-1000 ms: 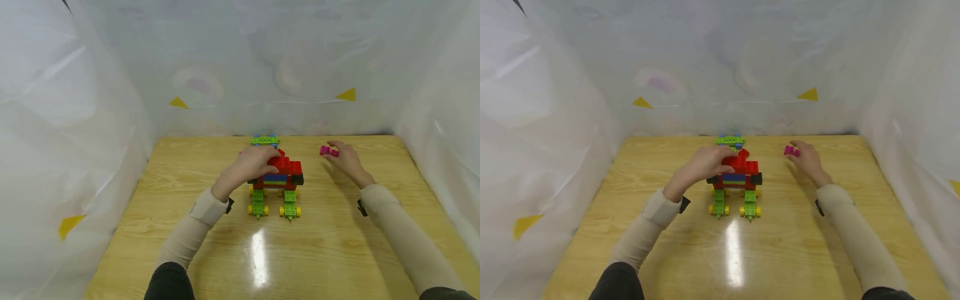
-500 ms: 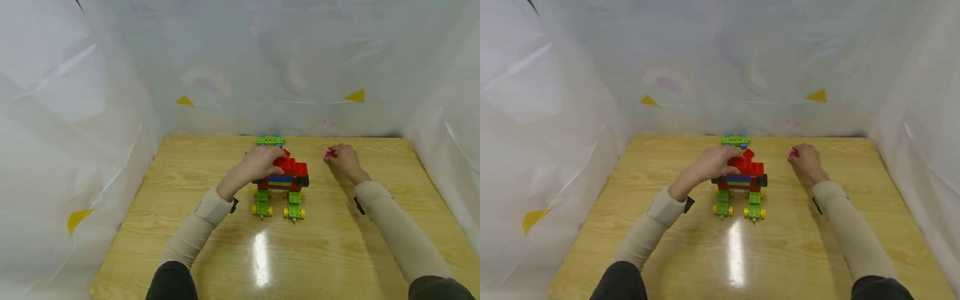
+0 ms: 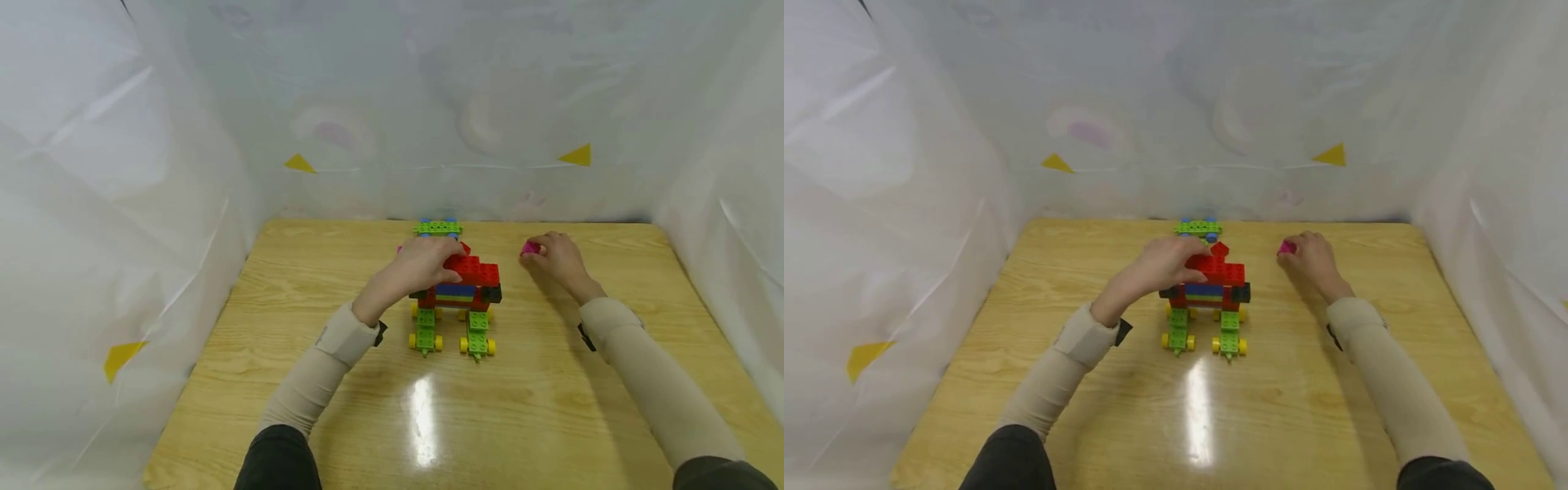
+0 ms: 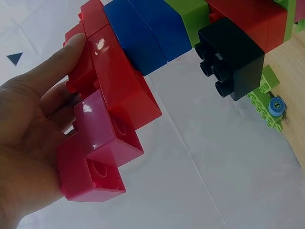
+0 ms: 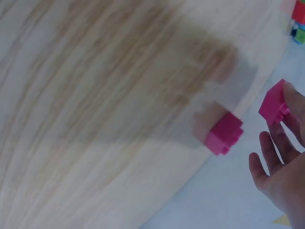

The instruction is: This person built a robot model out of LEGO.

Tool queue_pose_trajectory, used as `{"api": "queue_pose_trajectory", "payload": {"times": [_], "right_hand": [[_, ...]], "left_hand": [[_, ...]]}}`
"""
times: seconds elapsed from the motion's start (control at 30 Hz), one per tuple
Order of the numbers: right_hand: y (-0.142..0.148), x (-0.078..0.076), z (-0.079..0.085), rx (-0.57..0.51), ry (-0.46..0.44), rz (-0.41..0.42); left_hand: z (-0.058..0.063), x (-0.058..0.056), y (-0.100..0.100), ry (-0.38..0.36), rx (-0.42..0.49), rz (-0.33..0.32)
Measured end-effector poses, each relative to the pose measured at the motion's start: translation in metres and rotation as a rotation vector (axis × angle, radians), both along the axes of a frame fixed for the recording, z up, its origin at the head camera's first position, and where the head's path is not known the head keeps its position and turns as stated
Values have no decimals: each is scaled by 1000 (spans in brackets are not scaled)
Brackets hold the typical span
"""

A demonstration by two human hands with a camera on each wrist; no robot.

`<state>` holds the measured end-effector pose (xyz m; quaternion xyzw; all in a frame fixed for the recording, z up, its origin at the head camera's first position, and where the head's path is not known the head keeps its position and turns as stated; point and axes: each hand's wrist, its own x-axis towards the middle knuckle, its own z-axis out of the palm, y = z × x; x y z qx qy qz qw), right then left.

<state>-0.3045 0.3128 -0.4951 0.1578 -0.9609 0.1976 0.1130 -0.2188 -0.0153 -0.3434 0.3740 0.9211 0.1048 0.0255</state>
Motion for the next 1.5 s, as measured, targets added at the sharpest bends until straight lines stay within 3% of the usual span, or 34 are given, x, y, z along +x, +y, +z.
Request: {"api": "queue_pose_trajectory", "payload": {"times": [0.4,0.7,1.07,1.27,1.5], "right_hand": [[-31,14,34,-178,59,79],[-53,35,65,-234,95,145],[-71,70,100,-328,101,250],[-73,91,116,-305,83,278],[-74,109,123,-225,103,378]], "left_hand": [[1,1,1,-11,5,4],[3,2,2,10,-15,10],[3,1,3,-30,-21,12],[2,2,3,-17,-23,8],[3,3,4,2,-33,10]]}}
